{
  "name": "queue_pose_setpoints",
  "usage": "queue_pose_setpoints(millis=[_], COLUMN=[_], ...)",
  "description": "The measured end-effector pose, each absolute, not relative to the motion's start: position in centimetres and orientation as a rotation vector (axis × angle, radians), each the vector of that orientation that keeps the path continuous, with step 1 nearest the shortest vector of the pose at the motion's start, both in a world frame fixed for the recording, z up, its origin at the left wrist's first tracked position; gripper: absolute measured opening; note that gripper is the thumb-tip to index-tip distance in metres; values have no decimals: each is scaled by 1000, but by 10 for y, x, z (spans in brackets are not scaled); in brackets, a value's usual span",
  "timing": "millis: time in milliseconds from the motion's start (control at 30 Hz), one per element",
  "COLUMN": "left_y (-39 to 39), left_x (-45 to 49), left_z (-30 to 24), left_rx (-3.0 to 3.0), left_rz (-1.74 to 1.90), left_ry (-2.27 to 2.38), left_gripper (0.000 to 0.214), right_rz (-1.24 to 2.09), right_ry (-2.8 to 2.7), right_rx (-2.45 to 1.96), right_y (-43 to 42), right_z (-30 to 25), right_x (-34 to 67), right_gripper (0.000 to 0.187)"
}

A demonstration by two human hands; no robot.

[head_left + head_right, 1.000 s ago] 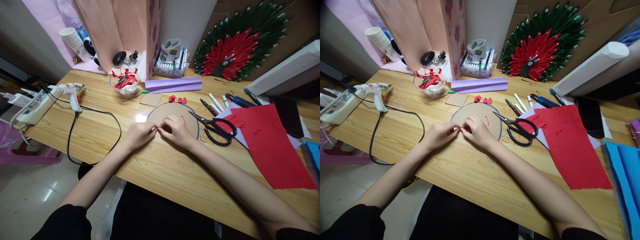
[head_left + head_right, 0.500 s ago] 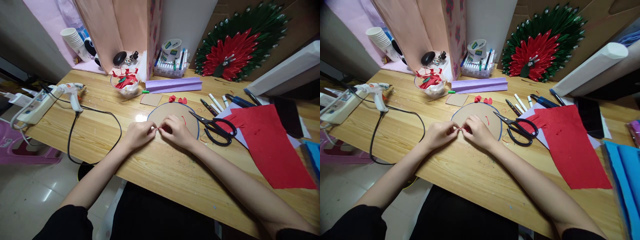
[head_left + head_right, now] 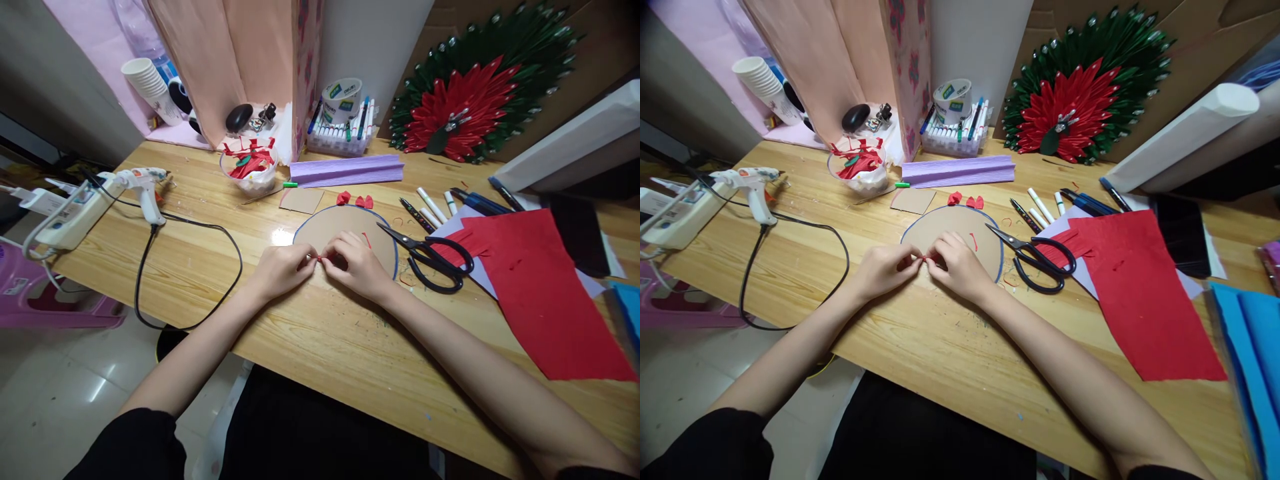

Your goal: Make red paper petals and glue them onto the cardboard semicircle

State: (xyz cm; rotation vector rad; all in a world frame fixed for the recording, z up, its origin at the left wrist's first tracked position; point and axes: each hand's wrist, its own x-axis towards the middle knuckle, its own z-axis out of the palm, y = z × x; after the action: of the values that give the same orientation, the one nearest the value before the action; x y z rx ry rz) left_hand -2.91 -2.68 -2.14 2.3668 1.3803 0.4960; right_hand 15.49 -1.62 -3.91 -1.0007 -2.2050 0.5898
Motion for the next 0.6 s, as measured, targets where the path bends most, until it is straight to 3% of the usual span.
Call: queue_pose_setpoints(millis=[600], left_y=[-26], left_x=[-35], left_z=[-20], left_rx=[2419], left_rz=[528], left_ry=[1431], left_gripper=[14], right_rz=[565], right_ry=[-2095], right_rx=[-1155], right_y=[-17], right_z=[-36], right_x=[156], right_gripper=[11])
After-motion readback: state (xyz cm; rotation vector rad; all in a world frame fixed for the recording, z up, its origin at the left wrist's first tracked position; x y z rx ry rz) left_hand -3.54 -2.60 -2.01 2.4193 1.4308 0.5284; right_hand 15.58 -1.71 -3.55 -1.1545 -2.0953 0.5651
